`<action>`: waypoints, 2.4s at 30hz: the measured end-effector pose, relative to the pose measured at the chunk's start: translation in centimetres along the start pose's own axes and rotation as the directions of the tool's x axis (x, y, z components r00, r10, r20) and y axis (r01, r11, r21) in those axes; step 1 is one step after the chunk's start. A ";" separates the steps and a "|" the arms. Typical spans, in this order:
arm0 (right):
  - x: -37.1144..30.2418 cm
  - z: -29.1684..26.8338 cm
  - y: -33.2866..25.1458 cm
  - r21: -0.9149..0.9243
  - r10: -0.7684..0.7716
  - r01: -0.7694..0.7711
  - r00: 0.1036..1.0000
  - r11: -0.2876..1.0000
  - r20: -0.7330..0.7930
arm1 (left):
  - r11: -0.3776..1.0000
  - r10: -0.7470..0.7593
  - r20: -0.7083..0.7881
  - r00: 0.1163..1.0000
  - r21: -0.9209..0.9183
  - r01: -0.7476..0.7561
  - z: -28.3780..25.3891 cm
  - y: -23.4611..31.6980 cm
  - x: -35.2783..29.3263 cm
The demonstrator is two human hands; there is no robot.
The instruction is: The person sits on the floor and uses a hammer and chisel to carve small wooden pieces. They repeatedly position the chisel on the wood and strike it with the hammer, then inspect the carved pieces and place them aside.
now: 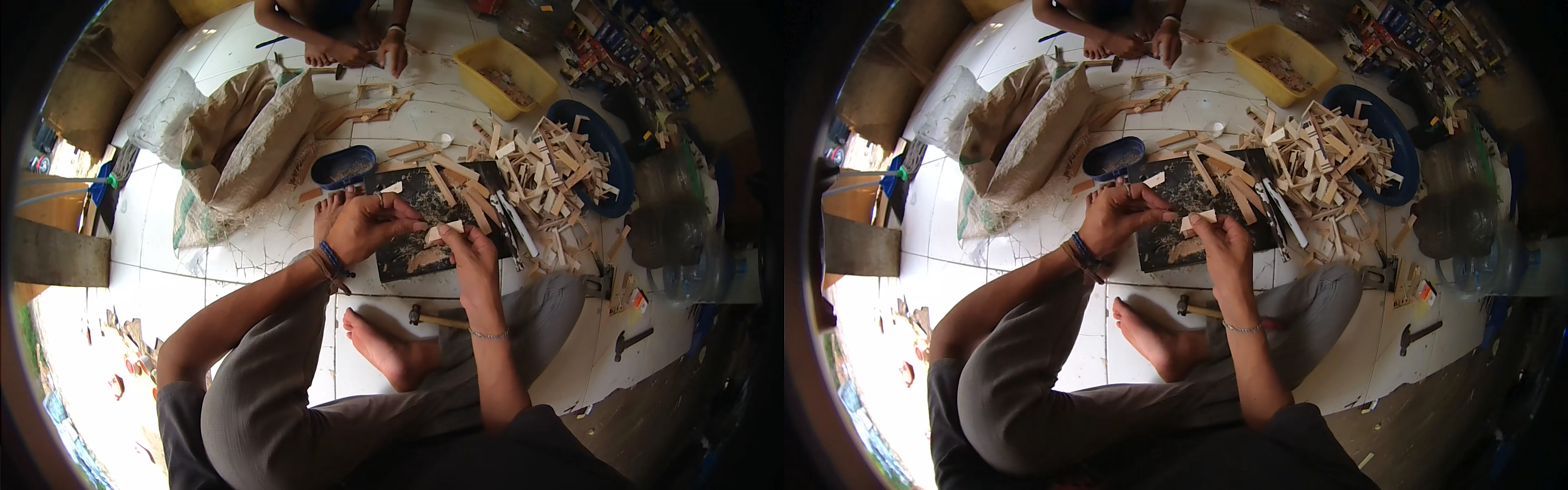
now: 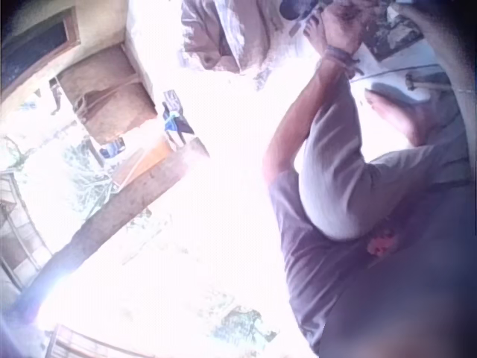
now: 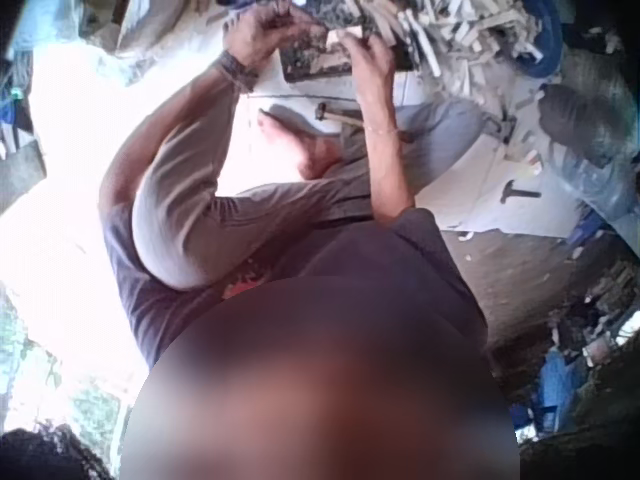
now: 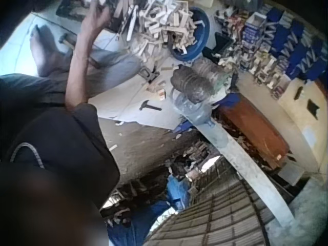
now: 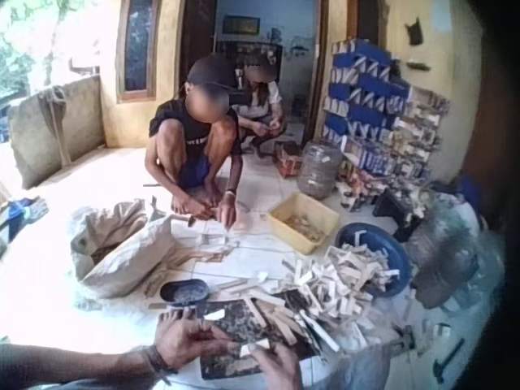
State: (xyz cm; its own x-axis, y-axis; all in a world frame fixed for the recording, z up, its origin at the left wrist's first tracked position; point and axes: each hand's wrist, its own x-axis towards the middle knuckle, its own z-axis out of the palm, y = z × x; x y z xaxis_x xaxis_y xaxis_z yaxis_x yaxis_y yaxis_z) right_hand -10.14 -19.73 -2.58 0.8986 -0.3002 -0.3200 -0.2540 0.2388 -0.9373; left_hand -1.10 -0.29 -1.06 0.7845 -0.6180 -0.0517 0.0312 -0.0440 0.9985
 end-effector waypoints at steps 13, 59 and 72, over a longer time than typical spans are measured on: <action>0.7 0.0 0.7 -0.008 -0.041 0.041 0.999 0.999 0.016 | 0.994 0.072 0.011 0.997 0.078 -0.073 1.0 -0.4 0.5; 0.9 0.0 1.0 -0.018 -0.036 0.036 0.999 0.999 0.023 | 0.689 0.452 0.164 0.877 0.560 -0.460 1.2 -0.6 0.8; 1.0 0.1 2.0 0.001 -0.162 0.162 0.986 0.987 0.043 | 0.652 0.306 -0.040 0.951 0.737 -0.178 0.8 -2.6 0.2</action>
State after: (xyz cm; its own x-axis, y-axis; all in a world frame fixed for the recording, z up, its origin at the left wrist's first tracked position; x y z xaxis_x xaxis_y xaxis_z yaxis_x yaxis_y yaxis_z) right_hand -9.73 -19.47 -4.79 0.9425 -0.2947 -0.1579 -0.1049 0.1879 -0.9766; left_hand -1.48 -0.96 -3.65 0.7809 -0.5696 0.2565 -0.5757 -0.4967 0.6495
